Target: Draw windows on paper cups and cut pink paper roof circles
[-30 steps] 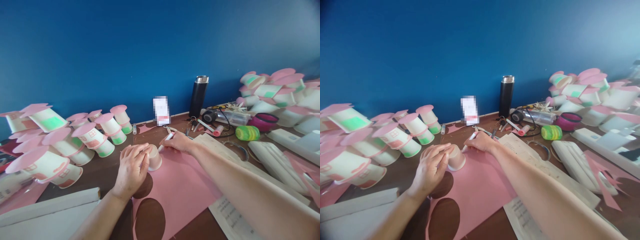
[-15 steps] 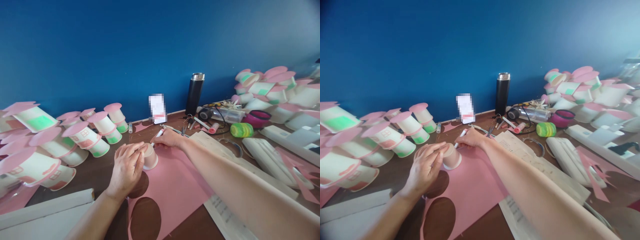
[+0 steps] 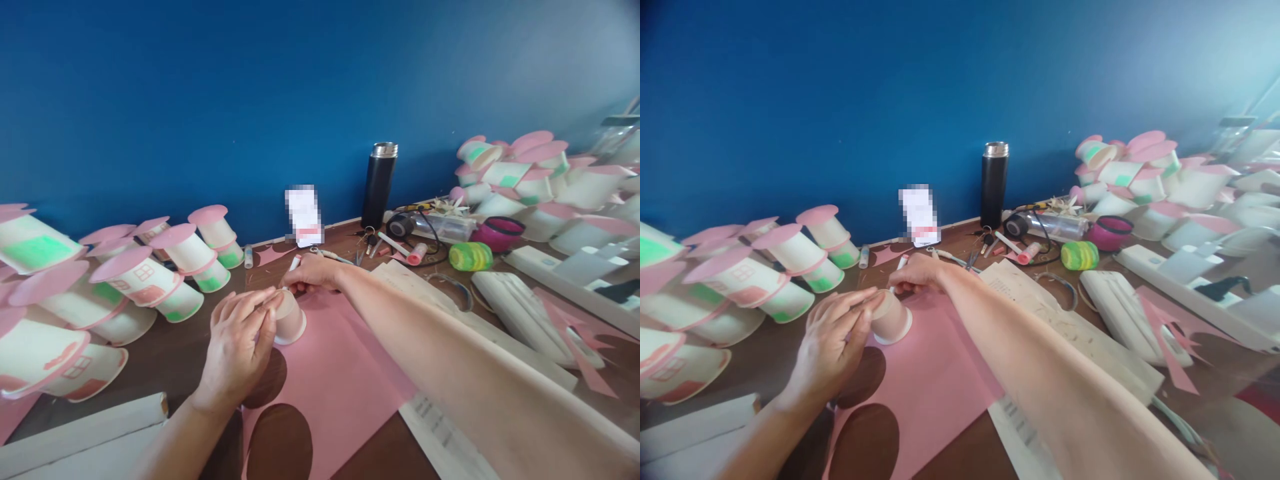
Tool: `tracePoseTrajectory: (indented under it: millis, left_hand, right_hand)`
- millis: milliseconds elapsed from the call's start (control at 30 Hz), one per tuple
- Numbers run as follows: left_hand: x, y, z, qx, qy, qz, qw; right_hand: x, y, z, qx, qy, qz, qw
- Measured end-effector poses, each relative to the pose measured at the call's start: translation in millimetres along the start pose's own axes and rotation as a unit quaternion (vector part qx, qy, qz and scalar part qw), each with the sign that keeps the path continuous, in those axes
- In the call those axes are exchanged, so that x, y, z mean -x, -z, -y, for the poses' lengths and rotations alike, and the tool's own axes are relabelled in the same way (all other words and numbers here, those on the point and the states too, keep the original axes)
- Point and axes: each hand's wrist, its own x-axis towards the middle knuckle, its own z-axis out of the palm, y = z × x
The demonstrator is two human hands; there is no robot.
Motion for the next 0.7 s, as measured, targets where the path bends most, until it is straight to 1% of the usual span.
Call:
tracePoseTrajectory:
  millis: [200, 433, 700]
  left_hand:
    - [0.6, -1.0, 0.8, 0.002, -0.004, -0.004, 1.000]
    - [0.1, -1.3, 0.0, 0.007, -0.003, -0.009, 1.000]
    - [0.6, -2.0, 0.5, 0.005, -0.002, -0.006, 1.000]
  right_hand:
    - [-11.8, -2.4, 6.3, 0.003, -0.002, 0.018, 1.000]
    - [-27.6, -8.2, 3.3, -0.003, -0.008, 0.045, 0.999]
    - [-30.7, -9.9, 10.6, -0.001, -0.001, 0.062, 0.998]
